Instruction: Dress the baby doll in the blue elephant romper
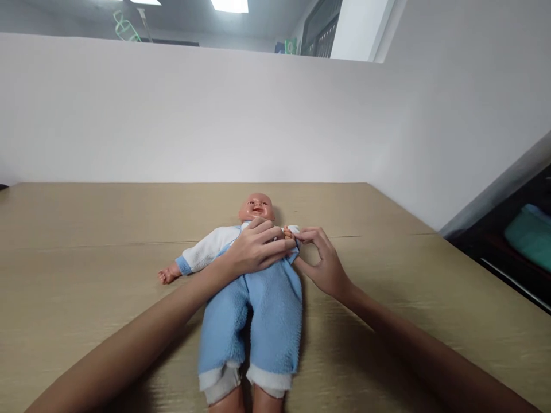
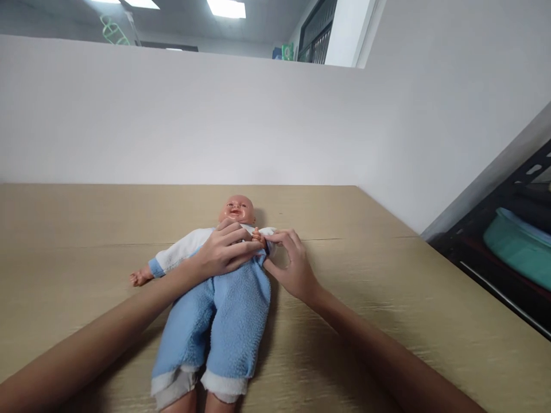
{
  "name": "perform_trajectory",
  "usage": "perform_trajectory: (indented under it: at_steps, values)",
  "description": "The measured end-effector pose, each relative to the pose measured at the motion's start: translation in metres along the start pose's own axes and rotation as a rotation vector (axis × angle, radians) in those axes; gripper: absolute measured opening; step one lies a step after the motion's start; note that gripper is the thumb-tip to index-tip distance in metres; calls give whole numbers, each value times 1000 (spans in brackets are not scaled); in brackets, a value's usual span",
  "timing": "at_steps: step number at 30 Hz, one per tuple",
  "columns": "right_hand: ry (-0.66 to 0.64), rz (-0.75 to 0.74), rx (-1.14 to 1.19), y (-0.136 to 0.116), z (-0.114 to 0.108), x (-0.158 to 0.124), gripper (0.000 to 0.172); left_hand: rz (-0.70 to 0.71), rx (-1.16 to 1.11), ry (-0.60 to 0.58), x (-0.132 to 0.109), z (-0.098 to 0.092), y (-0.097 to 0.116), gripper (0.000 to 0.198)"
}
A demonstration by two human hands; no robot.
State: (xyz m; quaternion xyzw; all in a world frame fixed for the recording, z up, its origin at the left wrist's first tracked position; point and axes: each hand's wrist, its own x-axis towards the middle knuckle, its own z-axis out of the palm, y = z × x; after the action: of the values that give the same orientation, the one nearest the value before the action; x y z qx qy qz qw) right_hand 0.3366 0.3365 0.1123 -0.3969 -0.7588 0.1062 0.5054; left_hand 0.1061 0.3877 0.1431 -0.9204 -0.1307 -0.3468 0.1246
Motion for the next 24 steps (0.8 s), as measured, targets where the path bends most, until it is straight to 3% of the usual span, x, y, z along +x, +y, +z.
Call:
perform_trajectory:
  at_steps: [4,12,14,20,24]
  values:
    - [-21,12,24,-2,2,-11,21,-121,-123,65,0,1,2,24]
    - [-58,31,22,-12,8,-18,34,-417,-520,219,11,-4,6,18]
    - [-35,80,41,-16,11,-17,31,-501,-618,175,16,-5,1,17]
    - [55,298,224,-20,26,-10,30,-763,-1072,-223,28,-5,-19,27]
    - [62,469,519,-14,30,-8,36,-813,-1098,-256,28,-4,-21,31]
